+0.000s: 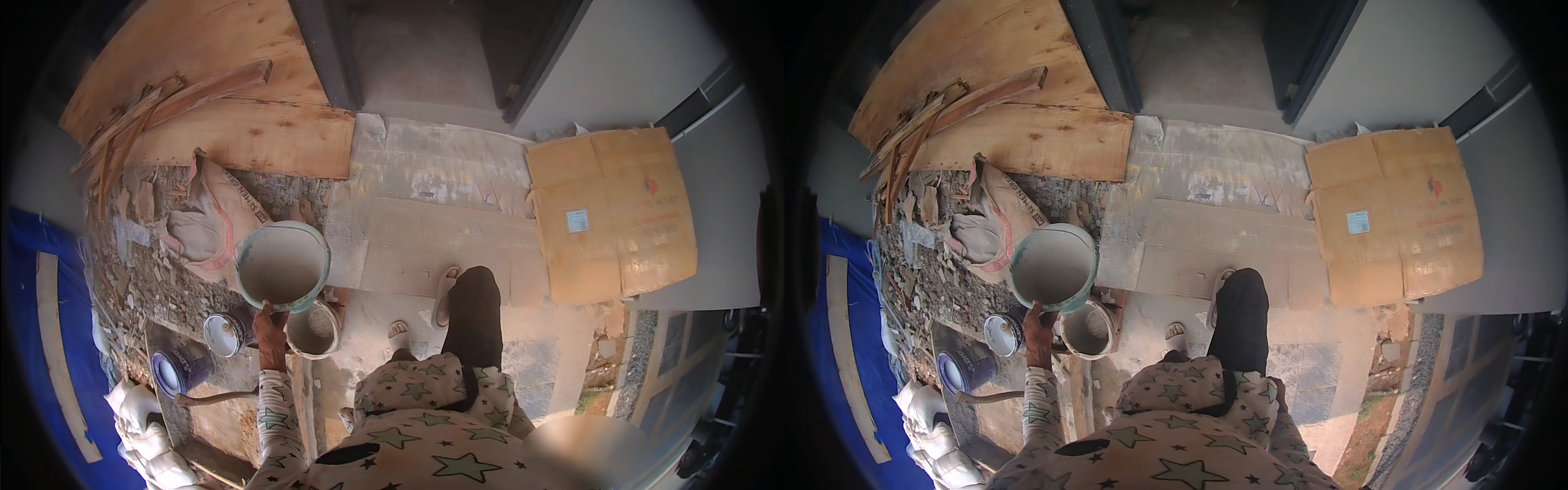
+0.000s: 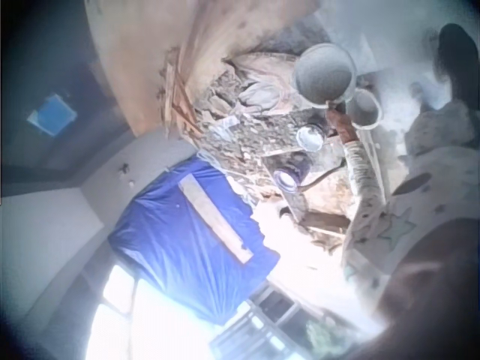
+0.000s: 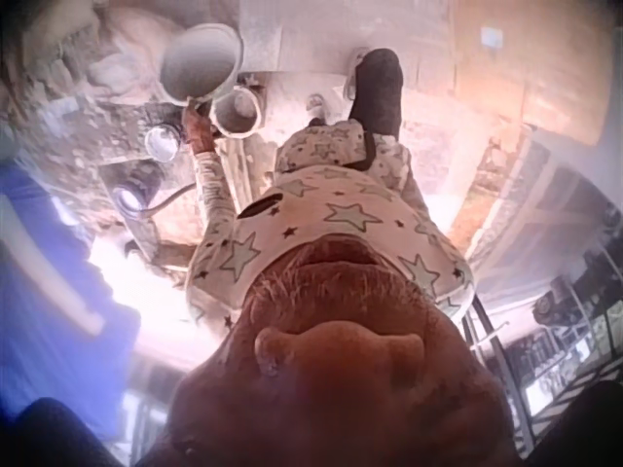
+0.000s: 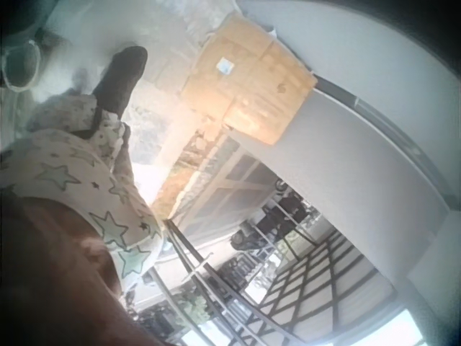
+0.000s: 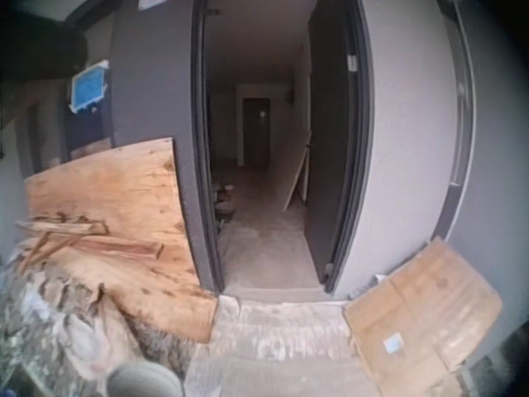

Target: The person walks from an outdoor construction area into a storage room carrying a bucket. They then use a trowel to scoop cement from a large bag and transfer it into the bucket.

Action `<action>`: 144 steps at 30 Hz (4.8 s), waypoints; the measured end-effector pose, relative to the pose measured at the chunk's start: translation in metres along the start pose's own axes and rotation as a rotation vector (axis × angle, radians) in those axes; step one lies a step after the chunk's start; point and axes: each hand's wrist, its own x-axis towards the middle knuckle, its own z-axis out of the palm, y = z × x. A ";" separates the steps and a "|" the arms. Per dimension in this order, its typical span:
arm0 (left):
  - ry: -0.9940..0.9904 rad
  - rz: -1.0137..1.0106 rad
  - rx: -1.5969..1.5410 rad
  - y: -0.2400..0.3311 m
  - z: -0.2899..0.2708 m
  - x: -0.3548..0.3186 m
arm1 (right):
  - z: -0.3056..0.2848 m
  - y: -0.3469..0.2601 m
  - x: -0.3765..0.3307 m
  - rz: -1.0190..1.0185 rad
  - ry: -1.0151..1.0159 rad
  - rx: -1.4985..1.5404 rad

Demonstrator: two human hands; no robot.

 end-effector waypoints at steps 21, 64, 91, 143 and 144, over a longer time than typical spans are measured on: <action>0.163 0.299 1.373 0.007 0.101 0.007 | -0.365 -0.276 0.337 0.427 -0.006 0.162; 0.709 -0.311 -0.013 0.126 0.611 0.283 | -0.556 -0.747 1.251 -0.246 -0.143 -0.379; 0.719 -0.431 0.701 0.245 1.052 0.569 | -0.707 -0.735 1.603 -0.269 -0.627 -0.652; 1.926 0.115 -1.558 0.171 1.280 1.087 | -0.176 -1.495 1.914 -1.168 -1.518 -1.324; 1.943 0.116 -1.576 0.162 1.282 1.097 | -0.176 -1.484 1.908 -1.173 -1.529 -1.349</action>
